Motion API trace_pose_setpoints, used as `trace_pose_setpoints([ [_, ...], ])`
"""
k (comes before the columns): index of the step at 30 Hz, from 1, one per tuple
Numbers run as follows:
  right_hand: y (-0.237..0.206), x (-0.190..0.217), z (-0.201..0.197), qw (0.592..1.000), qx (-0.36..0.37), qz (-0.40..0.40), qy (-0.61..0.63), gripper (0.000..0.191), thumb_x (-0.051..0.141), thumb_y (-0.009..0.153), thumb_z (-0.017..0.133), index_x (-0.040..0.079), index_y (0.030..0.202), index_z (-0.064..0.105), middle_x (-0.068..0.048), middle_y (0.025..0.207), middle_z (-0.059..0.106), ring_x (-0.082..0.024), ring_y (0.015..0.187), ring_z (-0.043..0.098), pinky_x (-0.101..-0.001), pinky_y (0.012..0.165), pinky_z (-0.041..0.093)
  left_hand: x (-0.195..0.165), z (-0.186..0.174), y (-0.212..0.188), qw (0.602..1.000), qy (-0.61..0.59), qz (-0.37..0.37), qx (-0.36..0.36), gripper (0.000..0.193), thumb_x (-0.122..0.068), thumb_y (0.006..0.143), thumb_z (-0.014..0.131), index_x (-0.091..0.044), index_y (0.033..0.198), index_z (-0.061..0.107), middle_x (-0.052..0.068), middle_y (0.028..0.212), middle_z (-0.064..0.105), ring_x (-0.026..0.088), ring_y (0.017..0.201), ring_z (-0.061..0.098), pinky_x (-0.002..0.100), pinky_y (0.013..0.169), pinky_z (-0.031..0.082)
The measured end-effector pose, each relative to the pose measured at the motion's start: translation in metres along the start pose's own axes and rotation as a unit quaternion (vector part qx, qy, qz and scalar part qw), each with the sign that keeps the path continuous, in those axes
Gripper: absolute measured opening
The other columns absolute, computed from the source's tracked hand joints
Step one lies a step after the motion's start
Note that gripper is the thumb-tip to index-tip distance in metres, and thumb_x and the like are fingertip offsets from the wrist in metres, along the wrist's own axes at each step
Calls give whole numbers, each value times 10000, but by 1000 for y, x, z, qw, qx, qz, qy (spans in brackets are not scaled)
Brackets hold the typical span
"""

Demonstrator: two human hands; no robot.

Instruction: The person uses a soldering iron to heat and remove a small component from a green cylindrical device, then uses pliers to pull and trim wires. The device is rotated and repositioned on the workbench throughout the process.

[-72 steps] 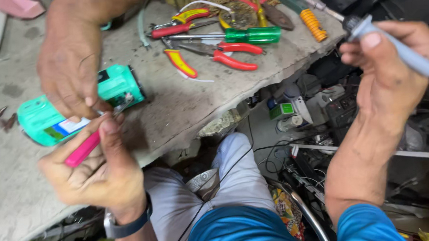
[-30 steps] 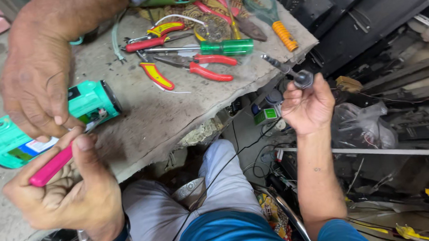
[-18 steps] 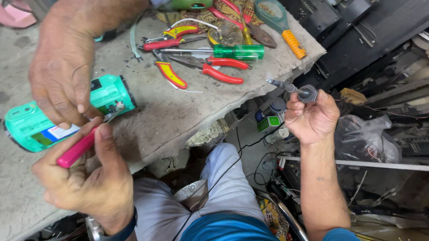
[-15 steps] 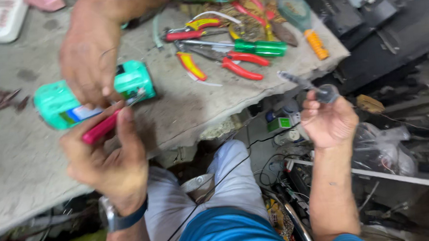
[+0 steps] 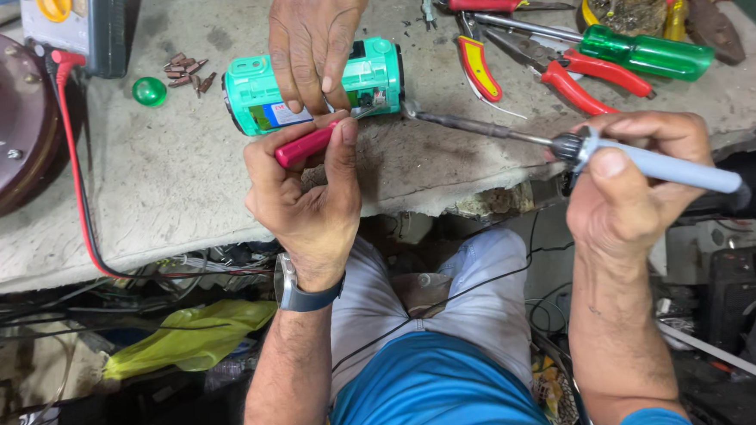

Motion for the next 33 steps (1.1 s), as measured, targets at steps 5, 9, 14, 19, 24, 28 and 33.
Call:
trace_pose_setpoints([
  [5,9,-21,3,1000,1,0,-5,311,148,982,858,-31,1047,611,-181,993,703,-220,865,682,-292,839,558,6,9,-6,1000,9,-11,-8,284,-25,1044,782,-6,1187,537,126,1029,766,104,911,737,219,821,605],
  [9,17,-24,-3,999,1,37,8,313,153,937,893,-13,1056,655,-146,956,723,-164,804,679,-263,786,576,11,18,-10,995,-73,-62,-19,303,-18,1046,762,-12,1205,505,156,1042,759,115,904,721,230,802,594],
  [14,24,-19,-5,998,7,60,-14,278,134,943,892,-28,1013,678,-123,931,724,-120,762,657,-223,727,528,10,27,-10,991,-115,-65,-12,302,-8,1054,740,-13,1203,477,189,1041,755,171,917,760,288,837,636],
  [19,29,-15,-7,995,24,86,-36,258,138,934,868,-19,1021,683,-107,900,726,-93,718,642,-203,674,513,10,31,-10,992,-108,-68,-18,304,-6,1047,739,-5,1195,474,205,1084,746,184,907,760,305,830,643],
  [24,30,-11,-7,995,46,73,-48,251,146,977,853,-19,1049,678,-108,935,731,-90,770,667,-208,722,538,7,34,-10,993,-93,-67,-19,298,-11,1043,738,-2,1182,475,207,1056,754,179,871,765,288,781,643],
  [28,30,-11,-6,995,49,80,-33,241,143,982,854,-10,1041,677,-105,943,734,-84,779,669,-206,731,547,6,34,-11,993,-97,-69,-24,290,-8,1048,735,1,1182,478,206,1054,756,176,866,764,282,774,643],
  [33,30,-11,-4,994,48,81,-48,228,122,967,848,-17,1034,680,-104,935,731,-78,744,654,-197,690,528,9,30,-12,994,-90,-59,-24,296,-23,1043,748,3,1188,491,183,1024,747,142,877,744,260,777,629],
])
Point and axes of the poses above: each hand's wrist, its own y-axis towards the middle knuckle, its own z-axis out of the palm, x = y × z, the point moved 4 cm from there along y, towards the middle knuckle
